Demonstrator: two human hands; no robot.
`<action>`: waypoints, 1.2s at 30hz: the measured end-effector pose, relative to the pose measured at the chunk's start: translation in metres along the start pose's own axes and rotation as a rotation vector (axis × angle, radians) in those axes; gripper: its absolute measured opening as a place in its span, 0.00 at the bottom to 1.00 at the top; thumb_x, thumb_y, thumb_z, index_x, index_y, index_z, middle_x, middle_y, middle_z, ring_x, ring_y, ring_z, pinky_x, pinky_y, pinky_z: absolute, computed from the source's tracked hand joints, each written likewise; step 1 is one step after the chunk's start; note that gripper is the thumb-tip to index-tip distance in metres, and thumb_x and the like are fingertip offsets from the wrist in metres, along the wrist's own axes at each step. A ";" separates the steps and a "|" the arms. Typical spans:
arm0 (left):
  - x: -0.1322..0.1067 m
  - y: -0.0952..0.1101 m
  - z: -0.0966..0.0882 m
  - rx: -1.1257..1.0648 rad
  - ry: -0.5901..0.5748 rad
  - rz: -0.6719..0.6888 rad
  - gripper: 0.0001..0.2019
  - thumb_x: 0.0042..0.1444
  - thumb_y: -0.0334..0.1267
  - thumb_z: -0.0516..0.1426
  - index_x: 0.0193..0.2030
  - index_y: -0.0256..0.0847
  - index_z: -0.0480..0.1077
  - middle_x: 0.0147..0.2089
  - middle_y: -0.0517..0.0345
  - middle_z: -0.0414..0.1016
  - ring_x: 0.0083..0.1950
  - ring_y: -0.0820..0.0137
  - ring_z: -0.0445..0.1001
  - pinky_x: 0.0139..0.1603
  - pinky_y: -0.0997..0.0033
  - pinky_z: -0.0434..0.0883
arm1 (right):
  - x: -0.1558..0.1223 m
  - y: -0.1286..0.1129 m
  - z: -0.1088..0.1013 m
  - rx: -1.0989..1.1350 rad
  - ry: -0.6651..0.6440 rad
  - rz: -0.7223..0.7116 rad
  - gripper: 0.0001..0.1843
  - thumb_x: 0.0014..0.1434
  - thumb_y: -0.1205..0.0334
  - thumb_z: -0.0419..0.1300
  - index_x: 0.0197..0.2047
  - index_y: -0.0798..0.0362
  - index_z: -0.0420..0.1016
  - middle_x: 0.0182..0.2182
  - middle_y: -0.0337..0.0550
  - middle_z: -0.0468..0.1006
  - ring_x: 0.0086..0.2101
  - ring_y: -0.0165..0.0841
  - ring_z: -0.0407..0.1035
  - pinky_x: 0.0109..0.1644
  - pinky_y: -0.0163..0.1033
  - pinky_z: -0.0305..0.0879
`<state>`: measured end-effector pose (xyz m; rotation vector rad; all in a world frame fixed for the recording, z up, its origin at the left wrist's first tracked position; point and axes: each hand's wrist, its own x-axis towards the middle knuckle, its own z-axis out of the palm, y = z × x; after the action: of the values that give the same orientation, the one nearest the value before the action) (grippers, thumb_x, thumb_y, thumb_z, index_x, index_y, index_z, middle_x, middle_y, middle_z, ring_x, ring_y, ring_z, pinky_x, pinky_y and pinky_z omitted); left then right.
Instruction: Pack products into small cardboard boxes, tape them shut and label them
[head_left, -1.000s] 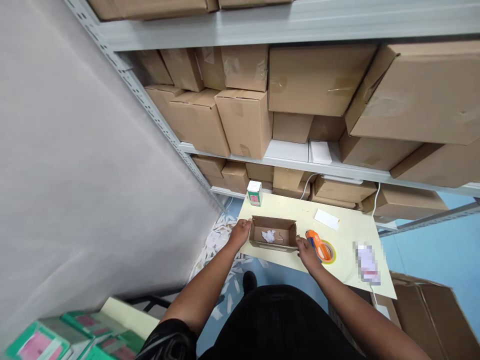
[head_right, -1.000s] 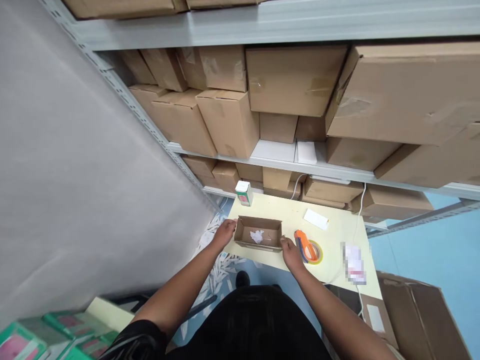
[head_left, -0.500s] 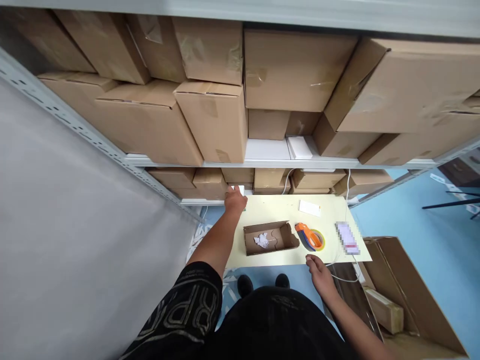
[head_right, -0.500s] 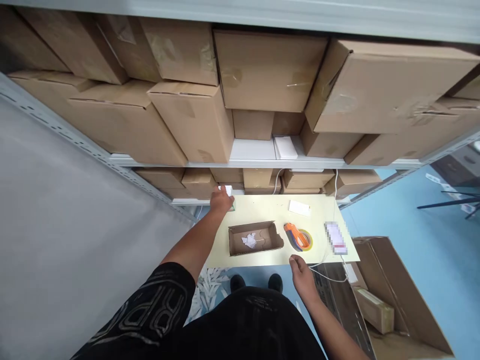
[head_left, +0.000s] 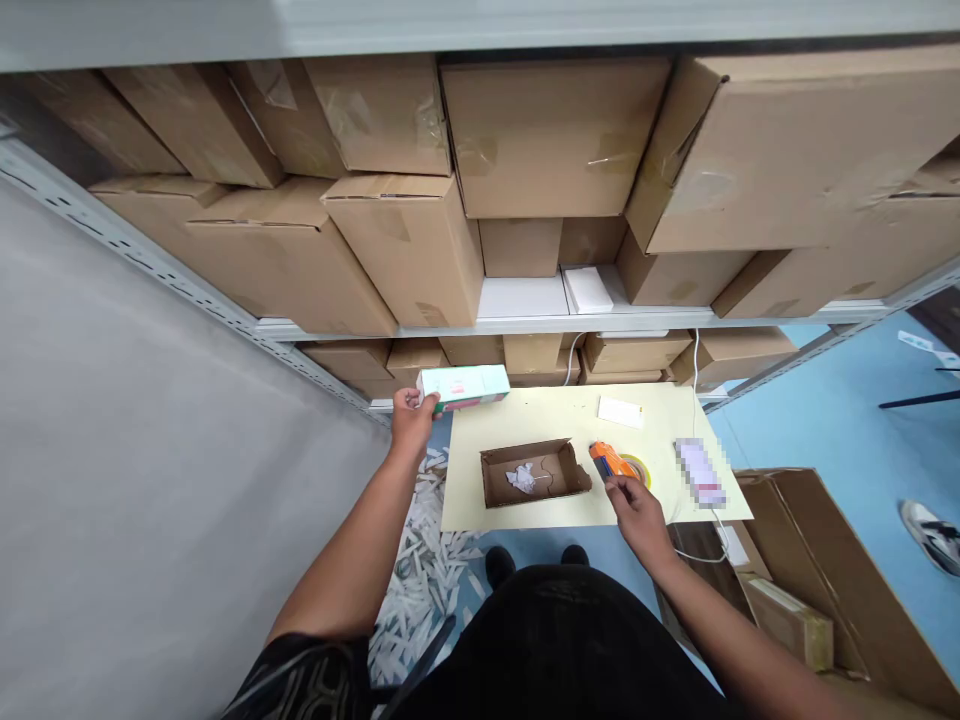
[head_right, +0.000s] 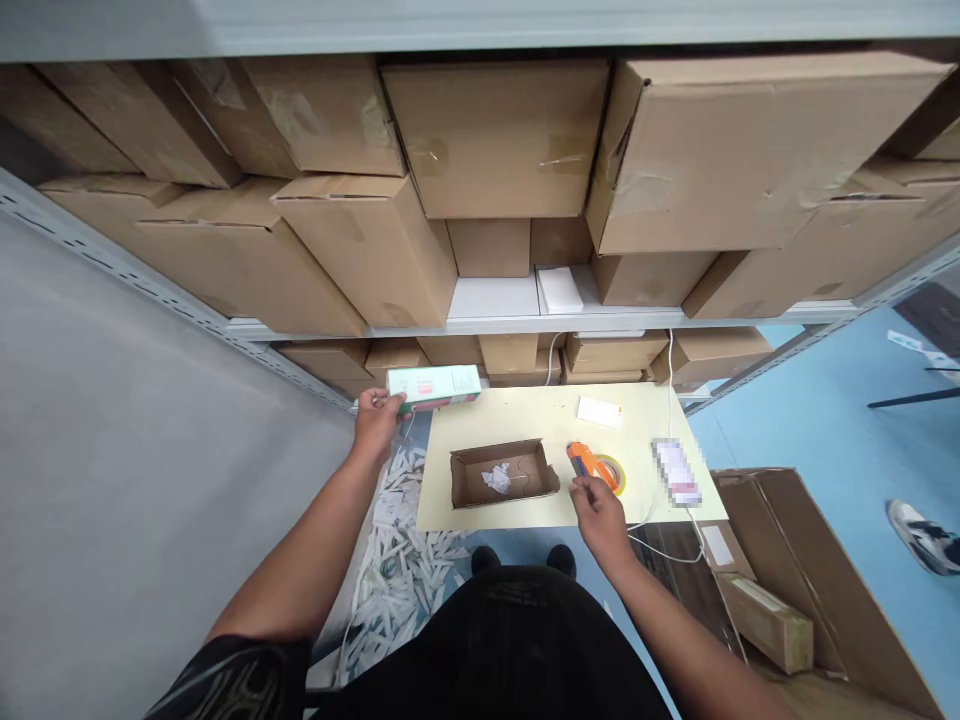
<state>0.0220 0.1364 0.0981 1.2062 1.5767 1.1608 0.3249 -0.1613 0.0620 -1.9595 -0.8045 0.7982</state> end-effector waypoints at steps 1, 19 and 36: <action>-0.021 0.004 -0.003 -0.124 -0.057 -0.025 0.20 0.50 0.45 0.63 0.45 0.45 0.60 0.41 0.59 0.73 0.37 0.69 0.77 0.38 0.66 0.77 | 0.005 -0.013 0.004 0.028 -0.023 -0.038 0.23 0.60 0.39 0.59 0.43 0.51 0.79 0.42 0.48 0.83 0.45 0.46 0.75 0.51 0.47 0.70; -0.174 -0.029 0.003 0.788 -0.499 0.283 0.12 0.66 0.43 0.52 0.42 0.40 0.73 0.45 0.46 0.77 0.52 0.55 0.74 0.55 0.58 0.67 | 0.028 -0.029 0.030 -0.723 -0.333 -0.129 0.19 0.67 0.50 0.51 0.36 0.54 0.77 0.35 0.51 0.80 0.37 0.41 0.73 0.38 0.40 0.59; -0.164 -0.093 -0.006 0.473 -0.174 0.049 0.31 0.51 0.37 0.62 0.64 0.42 0.65 0.66 0.41 0.64 0.67 0.52 0.64 0.65 0.52 0.66 | 0.040 0.030 0.047 -0.301 -0.005 -0.060 0.12 0.51 0.51 0.61 0.33 0.51 0.71 0.29 0.41 0.75 0.33 0.38 0.68 0.38 0.40 0.62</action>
<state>0.0301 -0.0357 0.0209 1.6081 1.7470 0.7030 0.3192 -0.1215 0.0064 -2.1843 -1.0302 0.6774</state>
